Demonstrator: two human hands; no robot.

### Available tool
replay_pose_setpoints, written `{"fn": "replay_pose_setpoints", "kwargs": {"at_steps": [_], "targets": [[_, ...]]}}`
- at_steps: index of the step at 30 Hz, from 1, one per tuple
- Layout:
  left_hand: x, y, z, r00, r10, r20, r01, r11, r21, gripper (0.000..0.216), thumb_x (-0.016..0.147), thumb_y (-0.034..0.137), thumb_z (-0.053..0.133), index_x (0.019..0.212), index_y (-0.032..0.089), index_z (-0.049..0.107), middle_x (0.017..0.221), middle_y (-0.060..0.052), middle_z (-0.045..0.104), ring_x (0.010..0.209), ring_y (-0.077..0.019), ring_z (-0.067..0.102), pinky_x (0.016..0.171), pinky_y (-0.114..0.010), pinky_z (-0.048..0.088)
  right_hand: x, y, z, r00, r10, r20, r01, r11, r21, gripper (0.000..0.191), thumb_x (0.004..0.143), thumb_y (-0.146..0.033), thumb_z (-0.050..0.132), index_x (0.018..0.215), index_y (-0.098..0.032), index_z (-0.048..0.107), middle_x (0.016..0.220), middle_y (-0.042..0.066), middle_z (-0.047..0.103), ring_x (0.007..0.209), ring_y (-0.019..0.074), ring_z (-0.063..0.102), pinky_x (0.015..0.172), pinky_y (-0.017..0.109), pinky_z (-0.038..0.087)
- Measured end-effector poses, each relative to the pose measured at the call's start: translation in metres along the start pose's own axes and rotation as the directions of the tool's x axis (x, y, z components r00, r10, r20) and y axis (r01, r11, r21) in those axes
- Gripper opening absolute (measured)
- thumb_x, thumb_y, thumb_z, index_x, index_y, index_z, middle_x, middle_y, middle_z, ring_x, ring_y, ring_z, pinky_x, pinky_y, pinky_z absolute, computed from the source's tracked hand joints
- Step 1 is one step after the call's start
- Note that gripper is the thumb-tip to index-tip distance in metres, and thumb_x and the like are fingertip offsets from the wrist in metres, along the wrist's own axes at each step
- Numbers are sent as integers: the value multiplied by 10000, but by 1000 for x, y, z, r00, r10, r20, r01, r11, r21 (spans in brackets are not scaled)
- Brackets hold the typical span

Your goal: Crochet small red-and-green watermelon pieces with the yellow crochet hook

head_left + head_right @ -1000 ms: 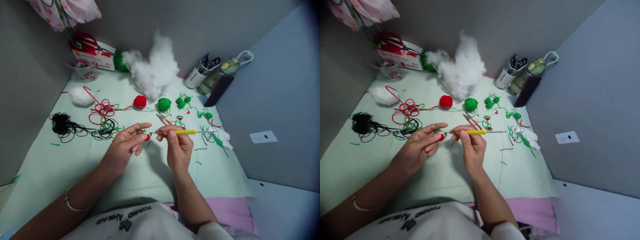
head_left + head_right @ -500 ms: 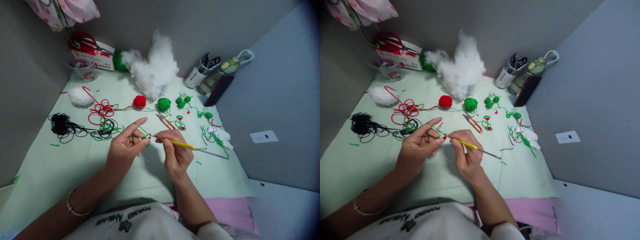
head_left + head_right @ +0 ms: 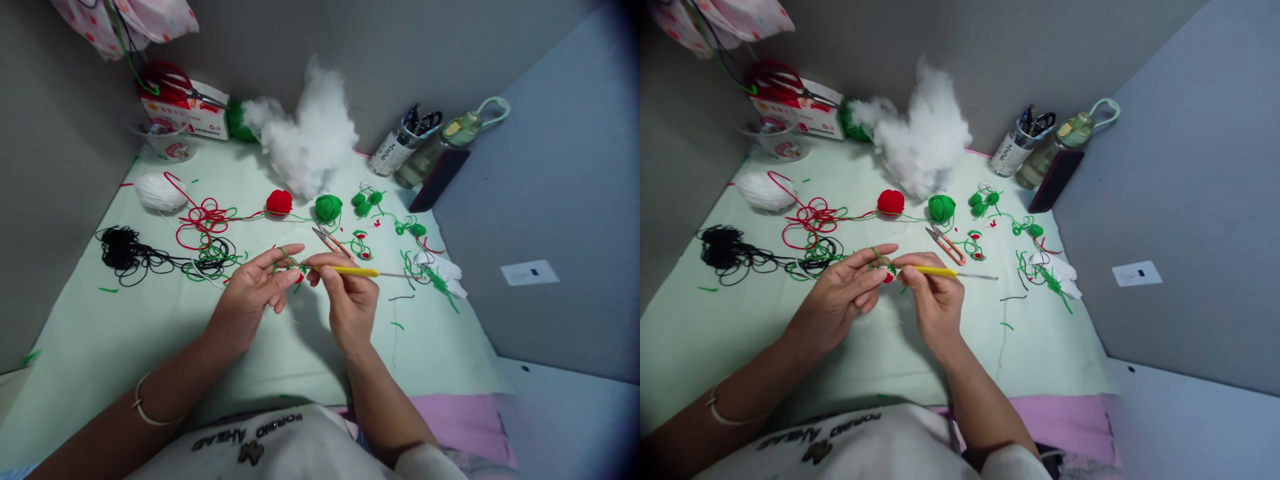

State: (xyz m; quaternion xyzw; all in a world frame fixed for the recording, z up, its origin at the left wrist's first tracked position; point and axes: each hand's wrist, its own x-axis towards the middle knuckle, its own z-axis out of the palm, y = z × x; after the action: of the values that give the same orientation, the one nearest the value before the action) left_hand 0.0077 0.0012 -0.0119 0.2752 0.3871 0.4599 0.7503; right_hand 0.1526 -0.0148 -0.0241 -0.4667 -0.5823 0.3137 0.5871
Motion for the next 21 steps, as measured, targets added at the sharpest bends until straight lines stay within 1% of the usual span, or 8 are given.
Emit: {"fn": "replay_pose_setpoints", "kwargs": {"at_steps": [3,5,7,9,12,14,17,21], "targets": [[2,-1,0,998,-64,16,65,995,-80,364,785,175,794,1145,173,743,686,59,544,423,8,314,401,-124,328,-4,2,1,968,-241,75,252,932,-259,249,944,-139,607,1098,-274,749,1019,62,735,914,188,690,767,352,586],[4,-1,-3,986,-150,71,160,973,-164,299,796,173,778,1094,147,759,643,67,501,419,10,282,392,-109,307,-4,3,-1,941,-323,104,339,887,-313,298,931,-116,610,1142,-283,738,1065,73,739,962,208,695,799,378,593],[6,0,-7,978,-194,82,209,949,-238,228,789,158,776,1013,120,777,661,54,520,424,17,273,388,-100,294,-1,3,-4,962,-272,35,273,933,-233,253,945,-131,595,1098,-267,745,1001,66,749,897,201,700,767,374,594],[8,0,-10,985,-167,32,169,949,-267,203,767,131,782,970,122,787,711,32,577,454,16,352,424,-95,342,3,3,-7,993,-100,-65,98,994,-43,189,977,-192,571,1013,-243,750,911,53,739,776,175,682,686,345,583],[8,0,-10,997,-71,-2,70,983,-167,182,762,142,794,944,155,797,813,-7,673,643,-43,573,621,-127,486,7,1,-7,993,108,-38,-100,979,176,179,981,-277,588,949,-224,756,886,42,720,717,149,654,639,310,559],[7,0,-9,1000,-22,15,23,998,-62,176,773,174,800,948,173,800,891,-22,712,735,-75,617,705,-159,506,8,-1,-6,991,130,11,-130,975,181,145,957,-277,632,953,-229,769,897,32,723,757,145,659,689,306,560],[6,1,-7,1000,4,18,-5,999,38,245,781,200,803,1026,193,795,873,-6,704,614,-48,543,610,-167,471,7,-1,-5,990,140,-2,-137,974,178,133,950,-265,648,954,-241,779,895,20,731,757,133,657,698,291,551],[5,3,-6,1000,-2,3,2,1000,31,301,768,201,814,1067,192,781,723,26,629,528,-43,480,519,-172,431,6,0,-5,982,191,-2,-185,955,234,143,953,-292,642,935,-238,773,897,23,725,721,130,646,661,290,538]]}}
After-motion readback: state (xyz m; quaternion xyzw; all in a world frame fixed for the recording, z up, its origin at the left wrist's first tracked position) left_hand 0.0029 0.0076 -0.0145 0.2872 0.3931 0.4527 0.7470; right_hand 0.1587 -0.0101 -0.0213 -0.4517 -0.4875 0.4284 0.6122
